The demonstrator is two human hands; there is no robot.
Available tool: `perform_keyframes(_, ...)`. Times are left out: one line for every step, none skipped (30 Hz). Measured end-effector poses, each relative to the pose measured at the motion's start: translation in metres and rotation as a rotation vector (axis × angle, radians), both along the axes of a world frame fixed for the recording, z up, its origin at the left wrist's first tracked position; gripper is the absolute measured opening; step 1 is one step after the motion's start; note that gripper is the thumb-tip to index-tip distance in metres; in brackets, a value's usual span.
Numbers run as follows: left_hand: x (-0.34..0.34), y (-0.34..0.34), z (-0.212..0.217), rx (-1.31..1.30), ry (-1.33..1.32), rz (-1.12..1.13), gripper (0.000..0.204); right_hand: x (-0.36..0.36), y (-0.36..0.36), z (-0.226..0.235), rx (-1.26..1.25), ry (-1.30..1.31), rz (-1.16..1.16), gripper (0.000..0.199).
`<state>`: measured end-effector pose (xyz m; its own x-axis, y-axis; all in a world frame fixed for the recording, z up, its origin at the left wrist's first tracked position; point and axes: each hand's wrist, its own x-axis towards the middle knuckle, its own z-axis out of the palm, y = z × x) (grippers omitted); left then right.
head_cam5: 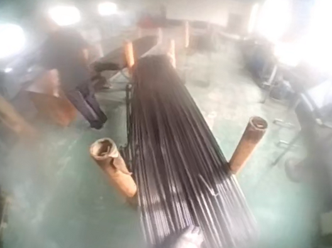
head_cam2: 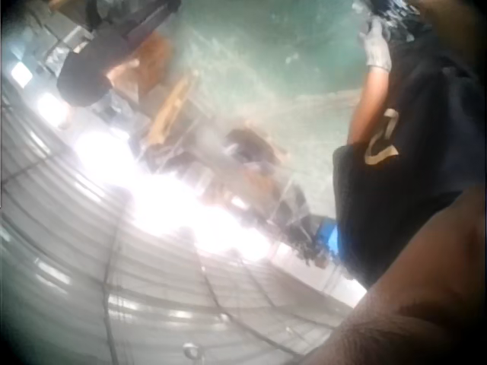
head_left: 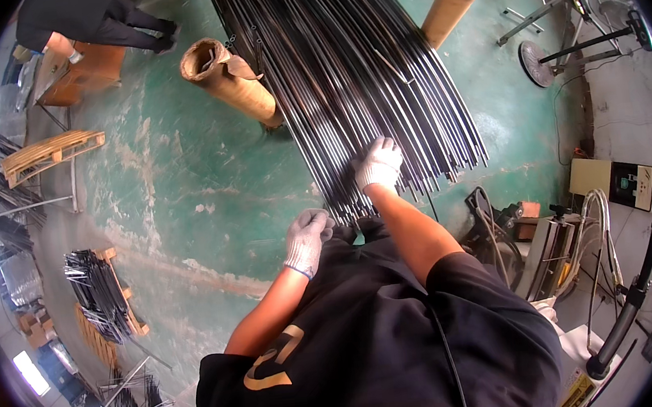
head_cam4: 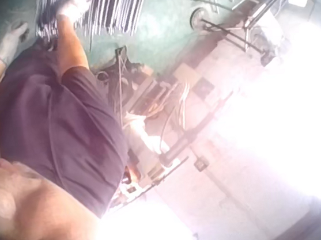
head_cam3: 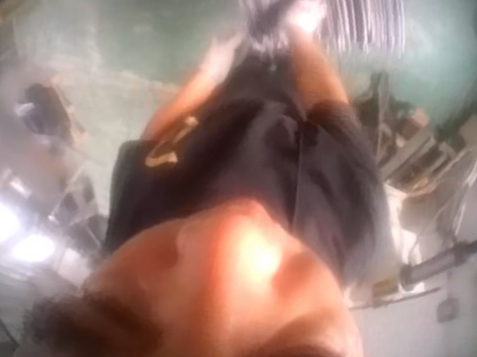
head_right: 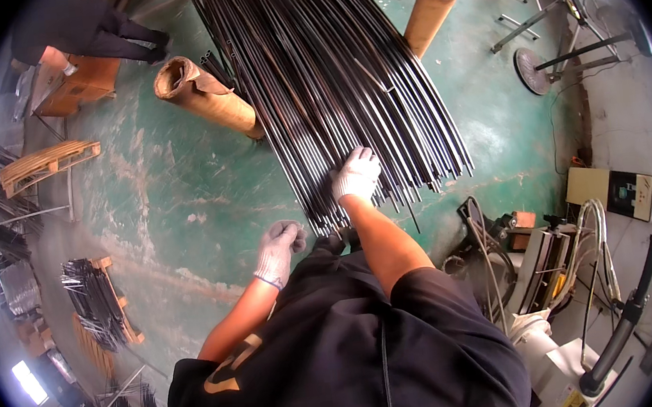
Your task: The person measures a wooden board with a tape measure and then operates a metal bending machine. They load a bundle of long metal rods into the machine, activate the bending mechanism, and then remove the bent rods to inspect them.
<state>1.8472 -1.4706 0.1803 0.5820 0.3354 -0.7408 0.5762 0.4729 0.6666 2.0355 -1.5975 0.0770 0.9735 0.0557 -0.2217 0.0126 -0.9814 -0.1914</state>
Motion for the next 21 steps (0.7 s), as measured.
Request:
perform_keyframes(-0.001,0.003,0.000,0.011,0.006,0.016,0.018,-0.002,0.004,-0.014,-0.068,-0.175,0.010,0.080)
perform_keyframes(-0.005,0.007,0.000,0.016,0.012,0.034,0.017,0.006,0.009,-0.012,-0.068,-0.139,-0.014,0.073)
perform_keyframes(-0.009,0.012,0.000,0.022,0.019,0.051,0.017,0.007,0.007,-0.017,-0.034,-0.062,-0.018,0.070)
perform_keyframes(-0.013,0.016,0.000,0.028,0.026,0.065,0.016,0.005,0.004,-0.021,0.000,0.014,-0.024,0.067)
perform_keyframes(-0.014,0.017,0.000,0.025,0.058,0.109,0.015,0.000,0.002,-0.013,0.032,-0.043,-0.023,0.064)
perform_keyframes(-0.014,0.018,-0.001,0.036,0.065,0.116,0.015,0.000,-0.001,-0.012,0.025,-0.032,-0.028,0.059)
perform_keyframes(-0.013,0.018,-0.001,0.048,0.072,0.123,0.015,0.006,-0.003,-0.011,0.003,-0.014,-0.020,0.052)
perform_keyframes(-0.012,0.016,0.000,0.054,0.078,0.123,0.015,0.012,-0.007,-0.008,-0.024,0.003,-0.020,0.045)
perform_keyframes(-0.012,0.014,0.000,0.046,0.061,0.118,0.015,0.014,-0.010,-0.012,-0.020,0.068,-0.047,0.041)
perform_keyframes(-0.012,0.012,-0.003,0.040,0.044,0.113,0.016,0.014,-0.014,-0.022,-0.015,0.134,-0.074,0.037)
perform_keyframes(-0.007,0.011,-0.002,0.039,0.019,0.114,0.016,0.020,-0.011,-0.021,-0.003,0.192,-0.094,0.033)
perform_keyframes(-0.002,0.007,0.000,0.031,0.026,0.110,0.017,0.016,-0.011,-0.016,0.023,0.245,-0.099,0.027)
perform_keyframes(0.004,0.000,0.002,0.023,0.033,0.105,0.017,0.012,-0.016,-0.017,0.040,0.258,-0.052,0.028)
perform_keyframes(0.007,-0.006,0.005,0.021,0.050,0.105,0.018,0.006,-0.016,-0.014,0.061,0.282,0.000,0.030)
perform_keyframes(0.013,-0.010,0.007,0.017,0.030,0.099,0.018,0.008,-0.020,-0.010,0.111,0.284,-0.002,0.032)
perform_keyframes(0.018,-0.012,0.010,0.004,-0.003,0.097,0.018,0.016,-0.024,-0.006,0.164,0.344,-0.015,0.036)
perform_keyframes(0.023,-0.013,0.015,-0.012,-0.028,0.088,0.018,0.022,-0.030,0.004,0.214,0.365,-0.007,0.039)
perform_keyframes(0.026,-0.016,0.017,-0.031,-0.054,0.076,0.017,0.029,-0.040,0.007,0.262,0.384,-0.004,0.043)
perform_keyframes(0.026,-0.015,0.014,0.014,-0.057,0.040,0.017,0.037,-0.051,-0.007,0.330,0.421,-0.013,0.052)
perform_keyframes(0.026,-0.014,0.011,0.020,-0.035,0.054,0.017,0.045,-0.058,0.001,0.386,0.476,-0.059,0.060)
perform_keyframes(0.028,-0.014,0.009,0.028,-0.014,0.058,0.017,0.053,-0.072,-0.010,0.476,0.505,-0.073,0.061)
